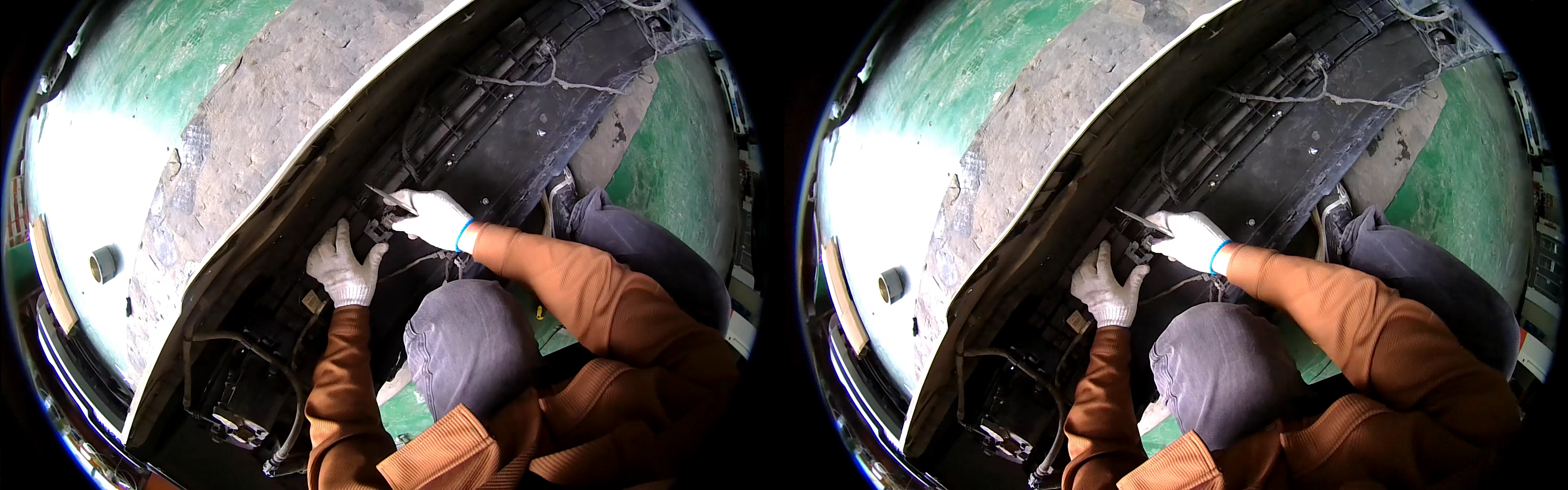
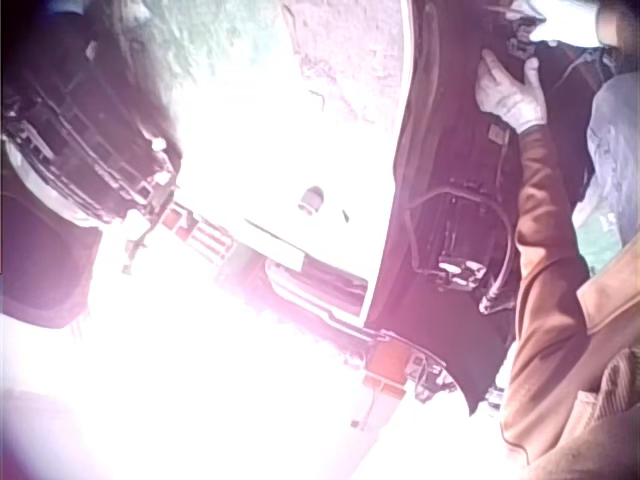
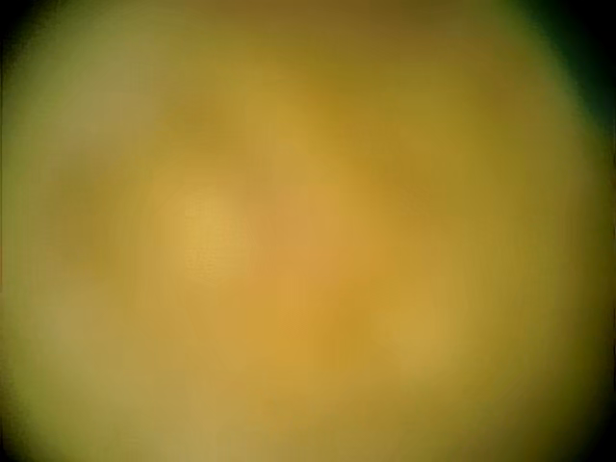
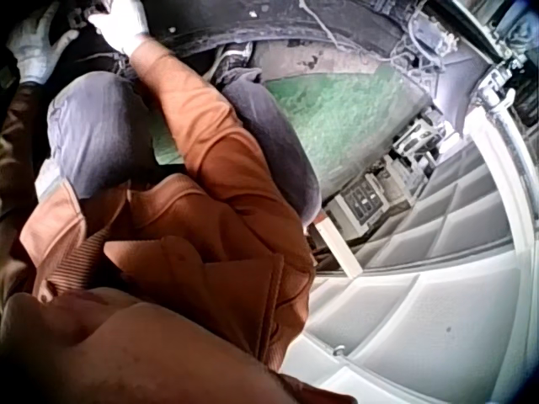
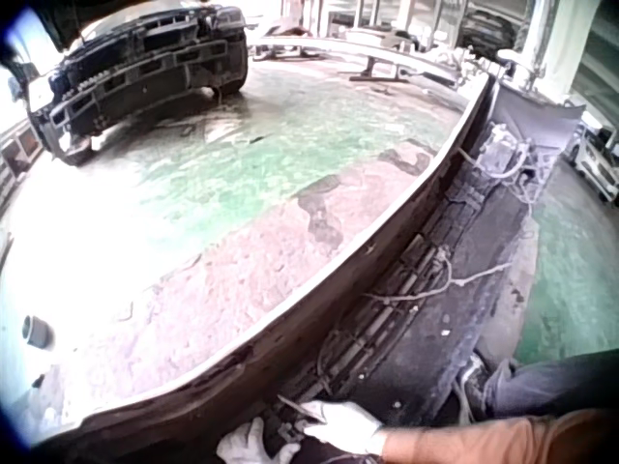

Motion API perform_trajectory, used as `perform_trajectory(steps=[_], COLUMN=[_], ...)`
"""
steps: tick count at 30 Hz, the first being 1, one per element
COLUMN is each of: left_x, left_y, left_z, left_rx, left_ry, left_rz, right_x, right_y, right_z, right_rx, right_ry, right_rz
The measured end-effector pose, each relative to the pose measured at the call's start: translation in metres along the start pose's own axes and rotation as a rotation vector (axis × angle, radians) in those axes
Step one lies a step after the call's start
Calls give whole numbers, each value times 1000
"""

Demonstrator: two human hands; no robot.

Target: The person uses a screwdriver to pry and adjust components inside a detached car bumper. They then use a heat gun to apply heat to the same area, likely to soften adhesive or plastic for repair.

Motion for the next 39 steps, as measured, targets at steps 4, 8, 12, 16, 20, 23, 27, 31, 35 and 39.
perform_trajectory(steps=[4, 8, 12, 16, 20, 23, 27, 31, 35, 39], left_x=[1, 1, 1, 0, 2, 0, 3, 4, 1, -7], left_y=[-1, 0, 0, -3, 0, 1, -1, -3, -3, 6], left_z=[-2, 1, 2, 0, 4, 3, 4, 3, 11, 39], left_rx=[-6, -3, 1, -24, -8, -9, -5, 12, -42, 3], left_ry=[-6, -13, -4, -3, 24, 46, 41, 71, 106, 96], left_rz=[7, 8, 24, 2, 9, 0, -11, -21, -92, -39], right_x=[10, 8, 7, -6, -23, -31, -32, -30, -31, -33], right_y=[0, 15, 21, 24, 35, 37, 34, 38, 36, 36], right_z=[10, 30, 32, 15, 17, 22, 22, 26, 31, 34], right_rx=[16, -154, -266, 27, -27, 14, -30, -114, -166, -172], right_ry=[131, -97, -326, -45, 27, 25, -49, -150, -120, -129], right_rz=[71, 71, 50, -155, -368, -450, -417, -387, -351, -353])
Point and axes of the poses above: each hand's wrist, its own y-axis towards the middle knuckle, its own x-axis out of the palm, z = x × y, the point moved 3 cm from there along y, towards the middle knuckle, and after that the axes turned 4 degrees about -x, right-handed, at the moved point
